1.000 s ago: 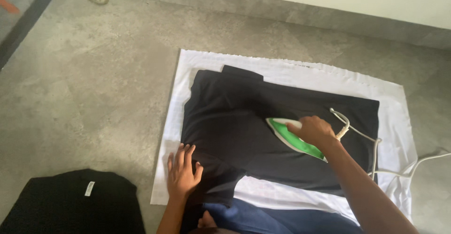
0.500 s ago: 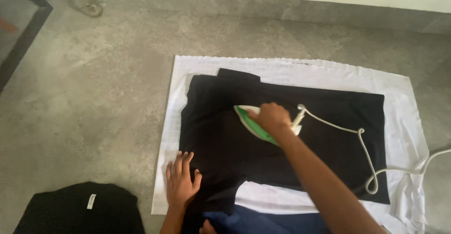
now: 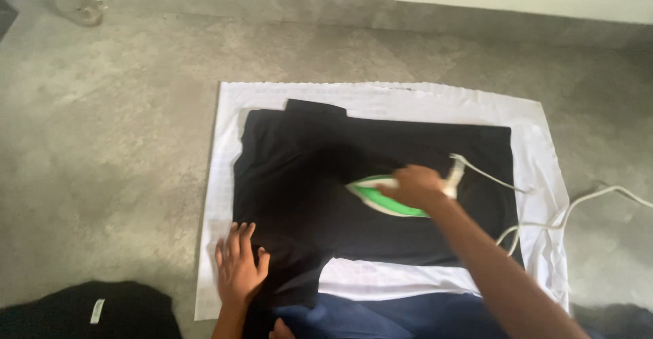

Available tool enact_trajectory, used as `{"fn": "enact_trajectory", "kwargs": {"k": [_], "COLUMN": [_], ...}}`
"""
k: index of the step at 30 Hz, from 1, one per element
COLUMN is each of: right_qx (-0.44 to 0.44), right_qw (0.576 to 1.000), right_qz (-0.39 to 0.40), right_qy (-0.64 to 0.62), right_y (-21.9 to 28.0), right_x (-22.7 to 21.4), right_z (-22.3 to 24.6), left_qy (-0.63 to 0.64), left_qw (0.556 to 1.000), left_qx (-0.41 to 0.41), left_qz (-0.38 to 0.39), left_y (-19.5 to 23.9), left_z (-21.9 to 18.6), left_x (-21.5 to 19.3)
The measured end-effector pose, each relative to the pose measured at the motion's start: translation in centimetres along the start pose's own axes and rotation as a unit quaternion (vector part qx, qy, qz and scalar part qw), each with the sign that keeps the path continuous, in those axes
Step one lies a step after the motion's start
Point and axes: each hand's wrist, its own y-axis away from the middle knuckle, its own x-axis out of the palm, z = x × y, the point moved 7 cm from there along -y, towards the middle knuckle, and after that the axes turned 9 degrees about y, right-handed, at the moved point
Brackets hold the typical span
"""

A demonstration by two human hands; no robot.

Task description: The person irons a black shirt laid on a white cloth on the floor. They use a green and white iron, moving it back and forth across the fabric while occasionally adjusting the shirt with their left hand.

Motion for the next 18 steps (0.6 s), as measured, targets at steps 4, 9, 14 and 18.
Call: {"fn": "enact_trajectory", "kwargs": {"k": [4,9,14,18], "right_qx": [-0.088,-0.163,-0.094,0.003], "right_qw": [0.996,0.986,0.994,1.0], "right_qz": [-0.023,-0.024,0.017,0.0], "right_qy": [0.004,-0.033,-0.05,-0.025], "right_y": [-0.7,-0.1,-0.7,0.5], "right_x": [-2.0,-4.0,-1.4,3.1], "right_z": [12.4,18.2,5.7,-10.5], "left_qy": [-0.021,-0.041,-0.066,-0.065], "left_qw": [0.999,0.998,0.995,0.993], "left_qx": [0.023,0.035,0.054,0.064], "left_qz": [-0.036,-0.033,-0.056,-0.076], "left_y": [0.1,0.2,0.5,0.6], "left_z": [-0.3,0.0,0.3,0.4], "left_x": [-0.4,-0.2,0.2,0.6]}}
